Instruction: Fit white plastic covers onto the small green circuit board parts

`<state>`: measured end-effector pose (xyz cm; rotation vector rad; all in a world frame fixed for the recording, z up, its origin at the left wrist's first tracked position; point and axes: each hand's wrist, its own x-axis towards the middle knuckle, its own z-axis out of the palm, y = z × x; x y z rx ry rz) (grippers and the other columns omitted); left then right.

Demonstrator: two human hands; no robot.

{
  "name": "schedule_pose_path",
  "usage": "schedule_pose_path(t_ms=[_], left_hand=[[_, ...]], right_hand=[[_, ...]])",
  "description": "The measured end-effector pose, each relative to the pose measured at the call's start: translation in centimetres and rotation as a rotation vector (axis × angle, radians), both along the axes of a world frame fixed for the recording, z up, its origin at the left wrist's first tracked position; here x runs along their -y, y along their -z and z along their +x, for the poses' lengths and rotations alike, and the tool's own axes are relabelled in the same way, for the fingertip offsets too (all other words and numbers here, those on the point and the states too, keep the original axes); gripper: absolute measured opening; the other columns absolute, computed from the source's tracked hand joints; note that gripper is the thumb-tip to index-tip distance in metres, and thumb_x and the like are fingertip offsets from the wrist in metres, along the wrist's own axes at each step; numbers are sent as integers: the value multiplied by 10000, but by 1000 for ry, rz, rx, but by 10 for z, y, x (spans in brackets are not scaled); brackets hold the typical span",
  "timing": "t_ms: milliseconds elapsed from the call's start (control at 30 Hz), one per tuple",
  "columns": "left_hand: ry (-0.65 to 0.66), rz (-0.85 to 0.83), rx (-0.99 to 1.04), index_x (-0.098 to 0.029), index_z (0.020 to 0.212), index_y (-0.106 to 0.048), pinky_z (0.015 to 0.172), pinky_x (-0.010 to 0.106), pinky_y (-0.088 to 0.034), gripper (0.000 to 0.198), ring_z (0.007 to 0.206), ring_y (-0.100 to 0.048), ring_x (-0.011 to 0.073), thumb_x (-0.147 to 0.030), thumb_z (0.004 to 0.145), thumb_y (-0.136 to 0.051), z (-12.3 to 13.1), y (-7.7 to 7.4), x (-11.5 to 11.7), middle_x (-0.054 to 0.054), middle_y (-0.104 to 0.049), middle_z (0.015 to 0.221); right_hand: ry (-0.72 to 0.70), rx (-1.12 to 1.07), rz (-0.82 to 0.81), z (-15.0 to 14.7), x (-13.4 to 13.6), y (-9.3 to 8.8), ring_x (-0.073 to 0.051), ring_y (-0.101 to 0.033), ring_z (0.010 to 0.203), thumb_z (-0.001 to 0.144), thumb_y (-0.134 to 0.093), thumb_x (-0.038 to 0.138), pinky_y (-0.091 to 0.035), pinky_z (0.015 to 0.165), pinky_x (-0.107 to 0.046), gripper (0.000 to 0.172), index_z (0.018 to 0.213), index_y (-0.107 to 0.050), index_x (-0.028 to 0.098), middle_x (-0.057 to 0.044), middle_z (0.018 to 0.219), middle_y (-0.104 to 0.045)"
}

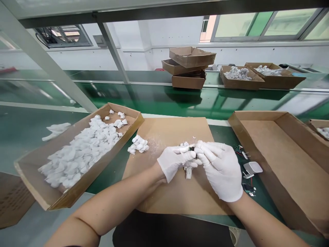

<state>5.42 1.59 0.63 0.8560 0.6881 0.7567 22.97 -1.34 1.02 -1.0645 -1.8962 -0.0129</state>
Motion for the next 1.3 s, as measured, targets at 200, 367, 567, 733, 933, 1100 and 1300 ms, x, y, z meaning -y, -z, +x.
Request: schedule_pose_path(t_ms=[200, 367, 567, 733, 933, 1100, 1300], left_hand=[[-24, 38, 89, -61, 910, -714, 463, 353, -507, 443, 539, -588, 174, -464, 760, -818, 1, -4, 2, 102, -653, 752], [-54, 50, 57, -76, 858, -686, 474, 385, -511, 398, 537, -628, 219, -445, 771, -809, 0, -3, 3, 121, -671, 797], [61, -23, -18, -80, 855, -695, 638, 381, -546, 434, 643, -663, 215, -471, 733, -839, -5, -11, -4, 115, -669, 786], [171, -72, -12, -117, 931, -721, 581, 279, -486, 451, 878, -673, 241, -523, 755, -810, -3, -13, -1, 151, -683, 993], [125, -44, -114, -60, 847, -727, 612, 303, -489, 571, 679, -665, 203, -575, 645, -867, 1, -10, 5, 178, -715, 813], [107, 23, -130, -66, 810, -730, 677, 350, -544, 503, 584, -637, 161, -528, 664, -865, -3, -10, 2, 151, -721, 864], [157, 9, 6, -87, 833, -707, 636, 358, -550, 465, 560, -625, 158, -523, 727, -826, -9, -9, -6, 109, -670, 836]], right_hand=[[44, 197, 63, -2, 8, 9, -417, -349, 1454, 1020, -454, 273, -389, 1074, -688, 528, 1539, -404, 188, -158, 1470, -542], [60, 284, 78, -5, 9, 11, -408, -315, 1478, 1027, -439, 327, -341, 1112, -677, 632, 1620, -229, 263, -127, 1513, -503], [-137, 175, -202, 17, -3, -1, -313, -479, 1397, 1045, -432, 332, -449, 1134, -547, 393, 1400, -596, 295, -31, 1434, -597], [-55, -179, -475, 24, 1, -10, -249, -600, 1286, 936, -675, 444, -529, 1091, -408, 372, 1298, -671, 359, 30, 1417, -608], [-59, -209, -292, 4, 7, -2, -184, -704, 1105, 989, -573, 241, -486, 1131, -389, 234, 1056, -781, 327, 60, 1085, -770], [-9, -36, -24, 2, 3, 12, -187, -697, 1109, 964, -589, 143, -443, 1136, -420, 325, 1195, -715, 335, 38, 1173, -747], [-63, 93, -57, -1, 8, 11, -254, -495, 1392, 1036, -452, 218, -411, 1154, -475, 491, 1521, -432, 293, -53, 1446, -586]])
